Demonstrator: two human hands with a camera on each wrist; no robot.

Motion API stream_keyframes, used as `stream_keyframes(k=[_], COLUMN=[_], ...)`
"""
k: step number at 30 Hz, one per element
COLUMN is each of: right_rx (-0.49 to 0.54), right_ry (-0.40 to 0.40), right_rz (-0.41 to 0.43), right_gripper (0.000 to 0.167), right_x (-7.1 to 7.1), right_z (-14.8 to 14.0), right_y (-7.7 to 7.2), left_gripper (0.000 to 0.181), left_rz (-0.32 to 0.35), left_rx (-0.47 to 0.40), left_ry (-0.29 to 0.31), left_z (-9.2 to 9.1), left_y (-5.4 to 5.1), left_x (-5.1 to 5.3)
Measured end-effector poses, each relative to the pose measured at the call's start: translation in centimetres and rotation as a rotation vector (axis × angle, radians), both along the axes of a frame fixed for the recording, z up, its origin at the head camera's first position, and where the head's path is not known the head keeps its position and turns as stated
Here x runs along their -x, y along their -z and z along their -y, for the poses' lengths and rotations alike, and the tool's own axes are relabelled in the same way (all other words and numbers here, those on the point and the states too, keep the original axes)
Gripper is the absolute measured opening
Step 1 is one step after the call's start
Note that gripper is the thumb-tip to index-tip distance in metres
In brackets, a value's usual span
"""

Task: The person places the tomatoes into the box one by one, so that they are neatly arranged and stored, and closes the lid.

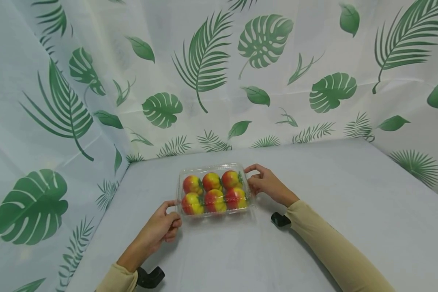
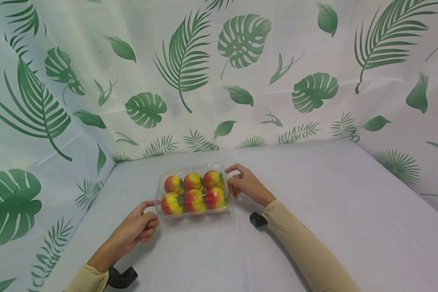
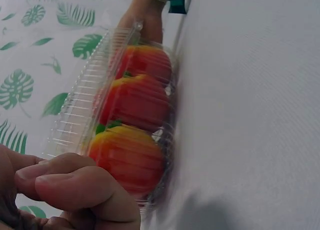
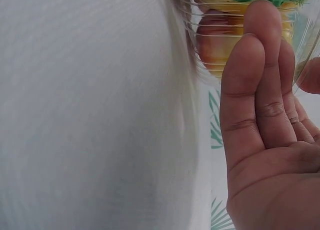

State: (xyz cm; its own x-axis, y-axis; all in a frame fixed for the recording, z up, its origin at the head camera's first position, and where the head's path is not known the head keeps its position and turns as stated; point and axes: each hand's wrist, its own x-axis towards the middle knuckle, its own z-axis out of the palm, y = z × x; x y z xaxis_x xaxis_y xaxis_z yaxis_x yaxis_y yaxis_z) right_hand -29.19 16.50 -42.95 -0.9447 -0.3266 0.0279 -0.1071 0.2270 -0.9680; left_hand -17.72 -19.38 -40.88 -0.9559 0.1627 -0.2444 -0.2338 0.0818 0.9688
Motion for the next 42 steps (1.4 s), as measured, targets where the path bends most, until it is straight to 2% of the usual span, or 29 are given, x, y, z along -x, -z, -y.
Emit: stream_keyframes(k=[4, 7, 13, 15, 22, 28, 34, 42], right_rx=[-0.005, -0.013, -0.017, -0.016, -0.015, -0.053, -0.093, -0.145], right_ry=[-0.006, -0.008, -0.004, -0.006, -0.011, -0.038, -0.081, -0.092], right_rz=[-0.008, -0.016, -0.025, -0.028, -0.034, -0.043, -0.031, -0.009], right_gripper=[0.040, 0.041, 0.043, 0.043, 0.041, 0.044, 0.050, 0.057], right_x=[0.1, 0.2, 0.5, 0.6, 0.6, 0.6, 0.1, -2.0], right_z=[0.1, 0.1, 0.4, 0.4, 0.8, 0.8, 0.4, -0.4], right_y=[-0.1, -0.3, -0.5, -0.5, -0.7, -1.3, -1.8, -1.6], left_gripper=[0.052, 0.059, 0.069, 0.071, 0.082, 0.099, 0.104, 0.103], left_rz=[-0.014, -0.041, -0.161, -0.201, -0.312, -0.290, -0.285, -0.268], left_rx=[0.038, 0.107, 0.262, 0.286, 0.330, 0.403, 0.419, 0.473], left_ry=[-0.039, -0.074, -0.121, -0.113, -0.019, 0.001, 0.025, 0.024], left_z=[-0.1, -0.2, -0.2, -0.1, 0.0, 0.2, 0.0, -0.4], left_y=[0.1, 0.1, 0.0, 0.1, 0.8, 0.9, 1.0, 1.7], left_x=[0.1, 0.2, 0.3, 0.3, 0.5, 0.5, 0.8, 0.8])
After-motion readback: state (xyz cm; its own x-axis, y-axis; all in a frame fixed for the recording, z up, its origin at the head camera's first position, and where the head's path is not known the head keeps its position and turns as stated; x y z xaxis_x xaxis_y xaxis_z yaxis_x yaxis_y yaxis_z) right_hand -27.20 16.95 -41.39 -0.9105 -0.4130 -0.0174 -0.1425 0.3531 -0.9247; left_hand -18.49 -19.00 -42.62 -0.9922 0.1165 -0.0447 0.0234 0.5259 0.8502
